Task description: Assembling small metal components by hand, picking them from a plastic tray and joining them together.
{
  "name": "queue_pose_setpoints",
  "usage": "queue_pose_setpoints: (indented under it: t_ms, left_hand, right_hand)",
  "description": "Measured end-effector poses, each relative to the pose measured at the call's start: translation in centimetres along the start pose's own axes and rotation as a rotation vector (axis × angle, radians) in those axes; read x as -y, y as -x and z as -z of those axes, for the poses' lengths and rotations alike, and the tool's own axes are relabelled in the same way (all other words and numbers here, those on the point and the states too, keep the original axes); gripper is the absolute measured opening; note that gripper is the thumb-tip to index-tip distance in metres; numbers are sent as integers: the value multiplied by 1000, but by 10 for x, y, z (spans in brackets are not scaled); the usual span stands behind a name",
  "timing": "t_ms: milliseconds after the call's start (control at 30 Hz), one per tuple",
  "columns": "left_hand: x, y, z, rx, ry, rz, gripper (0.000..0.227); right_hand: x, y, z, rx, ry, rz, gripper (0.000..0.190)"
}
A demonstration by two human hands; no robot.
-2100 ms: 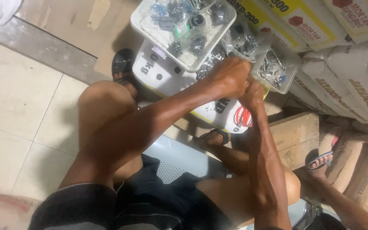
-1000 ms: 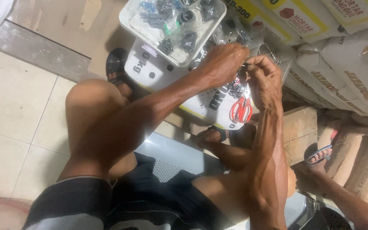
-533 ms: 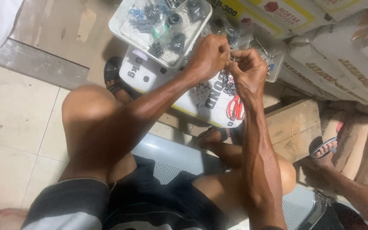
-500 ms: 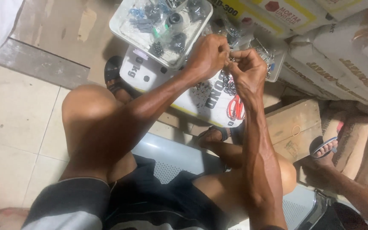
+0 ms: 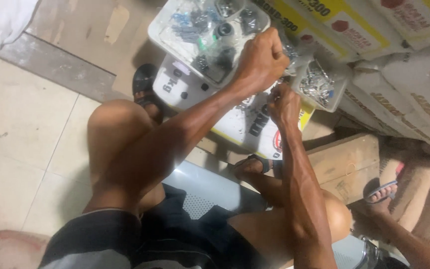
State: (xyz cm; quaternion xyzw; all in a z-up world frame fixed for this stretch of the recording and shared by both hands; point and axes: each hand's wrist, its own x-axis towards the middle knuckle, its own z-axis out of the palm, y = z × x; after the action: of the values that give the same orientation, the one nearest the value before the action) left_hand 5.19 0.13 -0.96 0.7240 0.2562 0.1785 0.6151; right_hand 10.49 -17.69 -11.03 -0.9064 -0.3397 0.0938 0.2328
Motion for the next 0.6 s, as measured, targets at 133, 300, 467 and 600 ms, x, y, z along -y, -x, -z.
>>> queue_pose_setpoints:
  t_ms: [133, 300, 467, 600]
  left_hand:
    - [-5, 2, 11, 48, 34, 93, 25]
    - [-1, -4, 11, 121, 13, 90, 26]
    - [13, -8, -1, 120, -10, 49, 21]
    - [15, -3, -7, 186, -111, 140, 26]
  right_hand:
    - [-27, 4, -37, -20, 182, 153, 14]
    - [-21, -9, -48, -23, 222, 154, 23]
    - [-11, -22, -46, -61, 43, 122, 15]
    - [-10, -14, -33, -111, -180, 32, 15]
